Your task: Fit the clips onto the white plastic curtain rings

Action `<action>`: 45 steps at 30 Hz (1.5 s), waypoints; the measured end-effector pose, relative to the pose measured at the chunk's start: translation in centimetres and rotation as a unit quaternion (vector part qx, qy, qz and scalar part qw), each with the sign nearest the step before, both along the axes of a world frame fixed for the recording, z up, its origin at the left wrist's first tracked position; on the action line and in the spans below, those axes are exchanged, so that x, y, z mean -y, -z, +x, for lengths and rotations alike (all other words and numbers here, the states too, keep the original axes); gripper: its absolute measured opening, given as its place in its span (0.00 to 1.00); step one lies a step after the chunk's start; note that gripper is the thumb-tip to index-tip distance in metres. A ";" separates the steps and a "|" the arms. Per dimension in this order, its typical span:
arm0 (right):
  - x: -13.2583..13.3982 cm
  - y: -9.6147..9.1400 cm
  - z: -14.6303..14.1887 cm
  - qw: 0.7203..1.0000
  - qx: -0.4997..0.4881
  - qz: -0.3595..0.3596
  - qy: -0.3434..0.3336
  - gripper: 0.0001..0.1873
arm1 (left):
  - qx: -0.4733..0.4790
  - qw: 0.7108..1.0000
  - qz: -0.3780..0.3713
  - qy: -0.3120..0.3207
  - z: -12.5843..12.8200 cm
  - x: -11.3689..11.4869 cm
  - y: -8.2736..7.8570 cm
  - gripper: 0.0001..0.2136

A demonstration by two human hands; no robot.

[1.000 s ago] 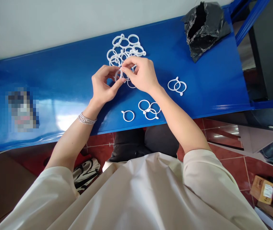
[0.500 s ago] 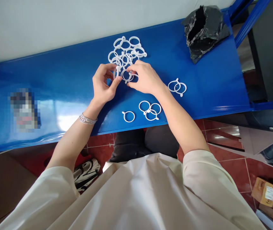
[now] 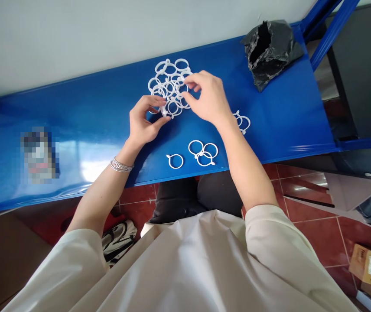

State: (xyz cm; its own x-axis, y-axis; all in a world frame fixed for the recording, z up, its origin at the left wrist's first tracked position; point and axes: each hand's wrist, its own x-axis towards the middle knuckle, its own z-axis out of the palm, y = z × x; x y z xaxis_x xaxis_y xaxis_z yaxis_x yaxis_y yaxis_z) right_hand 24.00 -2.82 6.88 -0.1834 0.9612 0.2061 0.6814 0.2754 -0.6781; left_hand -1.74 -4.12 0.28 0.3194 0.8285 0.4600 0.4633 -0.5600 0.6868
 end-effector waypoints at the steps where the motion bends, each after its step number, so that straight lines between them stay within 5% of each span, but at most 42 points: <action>1: -0.2 -0.4 1.1 1.000 0.002 -0.019 0.008 0.16 | -0.005 1.000 -0.003 -0.011 0.1 0.1 -0.1 0.15; 8: -1.2 -2.0 9.4 0.971 0.076 -0.225 -0.009 0.16 | -0.024 0.999 -0.005 -0.043 0.5 0.8 -1.2 0.17; 14: -1.6 -0.9 11.1 0.931 0.103 -0.343 -0.068 0.17 | -0.035 0.998 -0.010 -0.055 0.6 1.0 -1.5 0.17; 24: -1.5 0.1 12.1 0.941 0.052 -0.330 -0.056 0.19 | -0.019 0.998 -0.014 -0.064 0.7 1.1 -1.5 0.16; 32: -1.2 -0.5 10.2 0.949 0.087 -0.302 -0.016 0.07 | -0.019 0.997 -0.008 -0.069 0.8 1.1 -1.3 0.17; 38: -0.3 -1.0 5.9 0.990 0.000 -0.142 -0.008 0.08 | -0.026 0.996 0.015 -0.089 0.7 0.9 -0.8 0.21; 45: 0.0 0.7 2.8 0.995 -0.069 -0.052 -0.040 0.02 | -0.059 0.987 0.082 -0.121 0.6 0.4 0.0 0.23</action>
State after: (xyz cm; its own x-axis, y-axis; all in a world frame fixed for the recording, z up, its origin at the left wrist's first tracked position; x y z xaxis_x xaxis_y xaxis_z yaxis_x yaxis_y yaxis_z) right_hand 26.80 -2.81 6.20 -0.2365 0.9621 0.1355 0.5579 0.2487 -0.7918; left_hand -1.18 -4.55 0.23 0.1810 0.8040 0.5664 0.6684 -0.5231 0.5288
